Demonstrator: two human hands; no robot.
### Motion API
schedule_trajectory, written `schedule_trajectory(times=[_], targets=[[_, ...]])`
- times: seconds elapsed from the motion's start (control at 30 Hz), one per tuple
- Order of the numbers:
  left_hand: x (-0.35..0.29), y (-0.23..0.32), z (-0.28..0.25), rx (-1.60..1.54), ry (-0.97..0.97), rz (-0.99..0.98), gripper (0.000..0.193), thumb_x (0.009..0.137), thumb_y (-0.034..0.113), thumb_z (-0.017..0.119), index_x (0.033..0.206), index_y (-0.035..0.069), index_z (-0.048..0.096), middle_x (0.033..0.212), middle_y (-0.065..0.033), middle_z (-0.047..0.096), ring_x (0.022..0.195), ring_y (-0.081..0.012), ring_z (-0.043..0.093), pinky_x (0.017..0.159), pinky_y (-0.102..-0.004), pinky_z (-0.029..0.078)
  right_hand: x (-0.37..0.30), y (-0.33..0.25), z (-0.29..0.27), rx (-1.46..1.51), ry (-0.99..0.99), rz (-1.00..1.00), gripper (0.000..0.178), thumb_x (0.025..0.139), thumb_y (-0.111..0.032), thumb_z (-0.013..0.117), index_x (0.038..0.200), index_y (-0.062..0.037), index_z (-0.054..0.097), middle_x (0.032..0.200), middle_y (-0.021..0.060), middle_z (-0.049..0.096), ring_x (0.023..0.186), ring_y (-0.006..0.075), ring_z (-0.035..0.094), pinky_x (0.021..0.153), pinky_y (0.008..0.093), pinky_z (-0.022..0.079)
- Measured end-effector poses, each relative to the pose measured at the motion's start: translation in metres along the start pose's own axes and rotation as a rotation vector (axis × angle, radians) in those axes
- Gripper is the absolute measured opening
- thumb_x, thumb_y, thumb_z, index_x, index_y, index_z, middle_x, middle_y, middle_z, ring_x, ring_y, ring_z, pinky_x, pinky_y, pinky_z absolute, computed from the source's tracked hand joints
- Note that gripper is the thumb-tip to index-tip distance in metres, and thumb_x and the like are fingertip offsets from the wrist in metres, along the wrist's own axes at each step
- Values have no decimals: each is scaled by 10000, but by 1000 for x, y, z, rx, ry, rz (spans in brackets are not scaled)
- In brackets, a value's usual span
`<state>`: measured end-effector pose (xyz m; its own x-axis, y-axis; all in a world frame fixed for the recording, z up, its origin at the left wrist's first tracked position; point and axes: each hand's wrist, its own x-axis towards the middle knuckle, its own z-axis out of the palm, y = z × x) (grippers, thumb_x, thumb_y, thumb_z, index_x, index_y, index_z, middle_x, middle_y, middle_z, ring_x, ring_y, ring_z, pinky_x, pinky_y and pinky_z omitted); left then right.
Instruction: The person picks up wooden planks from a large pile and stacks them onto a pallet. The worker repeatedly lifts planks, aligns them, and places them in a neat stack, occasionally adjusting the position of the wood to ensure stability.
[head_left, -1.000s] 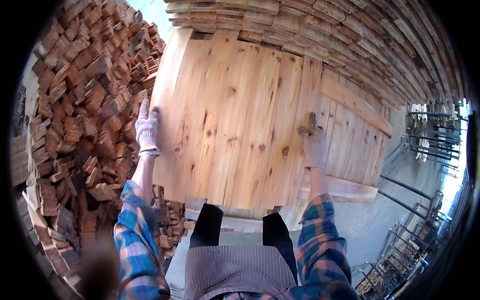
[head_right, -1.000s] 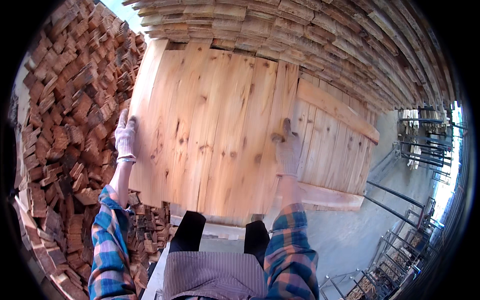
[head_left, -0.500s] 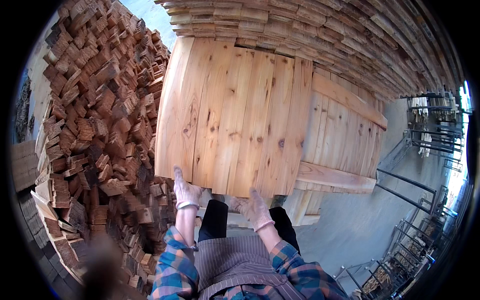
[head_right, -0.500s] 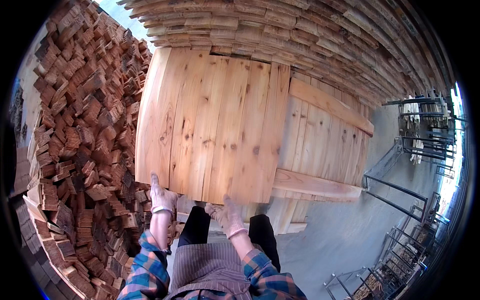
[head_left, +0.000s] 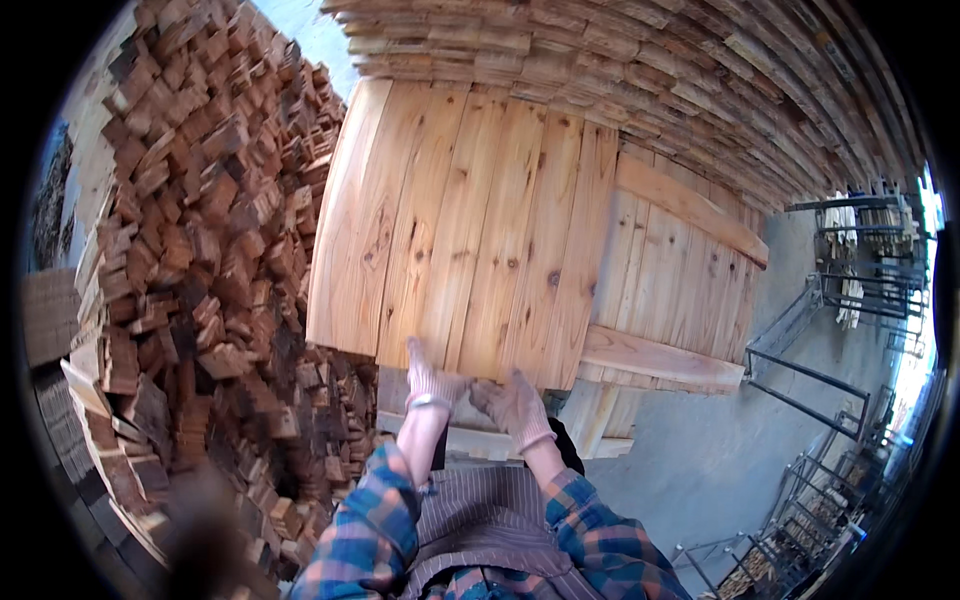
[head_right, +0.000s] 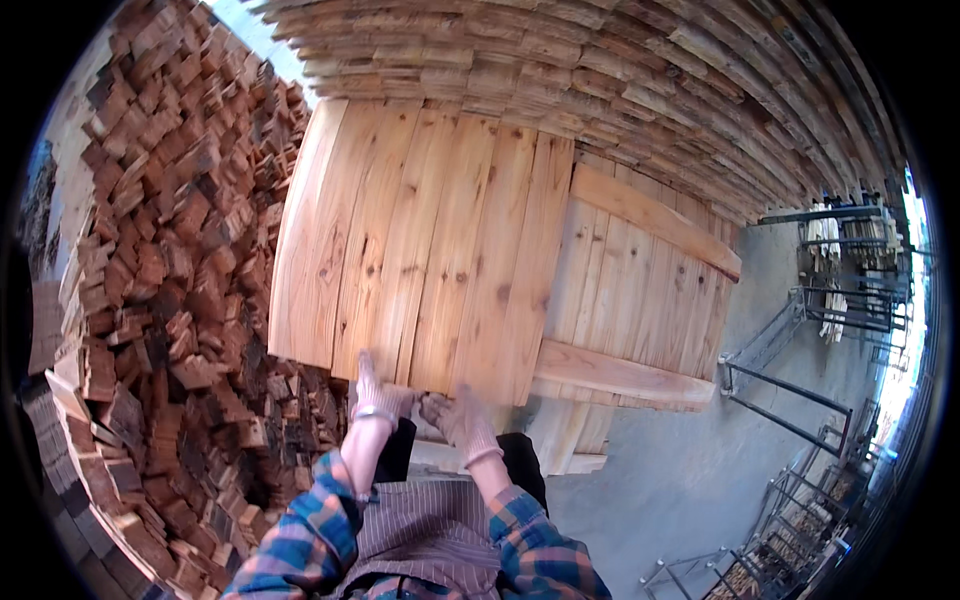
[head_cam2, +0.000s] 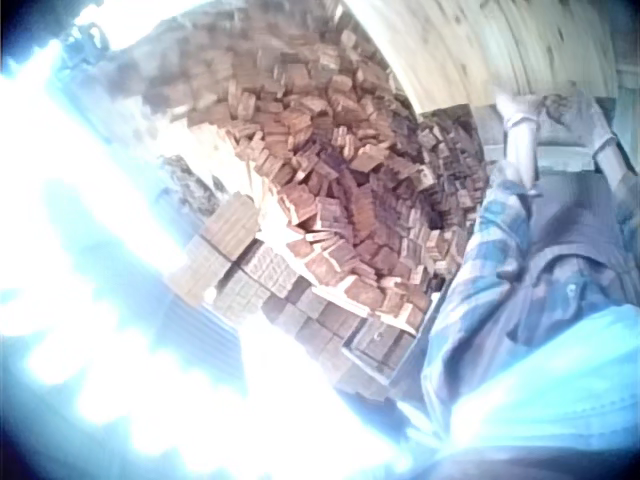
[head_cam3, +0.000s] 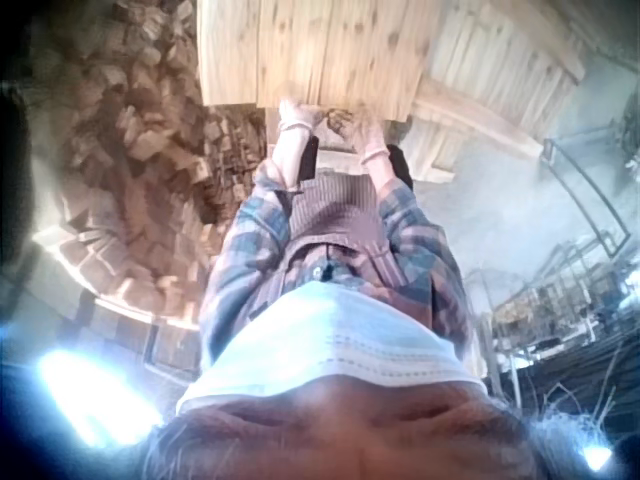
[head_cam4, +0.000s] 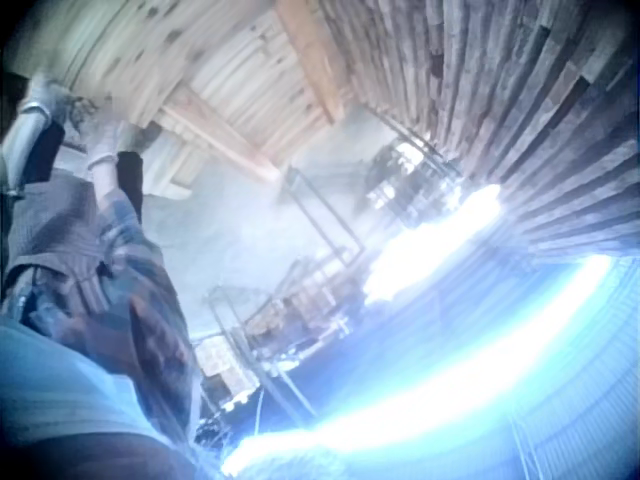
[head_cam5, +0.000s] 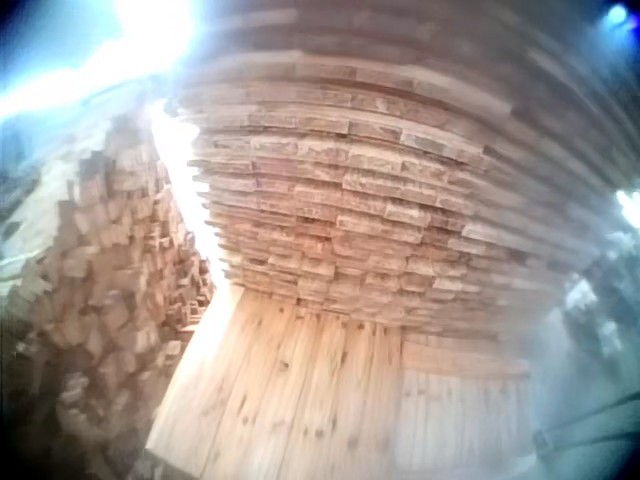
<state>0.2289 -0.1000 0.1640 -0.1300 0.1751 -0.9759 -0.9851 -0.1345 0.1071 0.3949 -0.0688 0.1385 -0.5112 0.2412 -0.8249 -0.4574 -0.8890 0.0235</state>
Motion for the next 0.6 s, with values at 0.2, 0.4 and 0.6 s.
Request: schedule_trajectory(times=[0.2,0.4,0.6], targets=[[23,-12,20,-263,-257,-61,620,900,457,609,1373,93,441,1397,-116,484,1312,-361,401,1046,-634,308,-7,-36,-9,-274,164,112,395,932,-298,600,1171,3,506,1075,214,564,886,403,625,781,503,530],[-18,0,-57,142,36,217,163,914,310,627,930,149,608,707,-5,570,539,-168,522,515,-338,459,-43,-73,-10,-1129,77,-143,307,884,-124,562,1110,81,586,877,151,652,745,267,686,649,365,596],[-122,29,-193,-480,-739,531,283,945,172,564,1196,45,530,946,-76,616,723,-182,594,632,-301,514,-27,-83,55,-1297,2,-63,513,821,-13,597,1308,-23,435,716,47,547,489,129,488,409,257,414]])
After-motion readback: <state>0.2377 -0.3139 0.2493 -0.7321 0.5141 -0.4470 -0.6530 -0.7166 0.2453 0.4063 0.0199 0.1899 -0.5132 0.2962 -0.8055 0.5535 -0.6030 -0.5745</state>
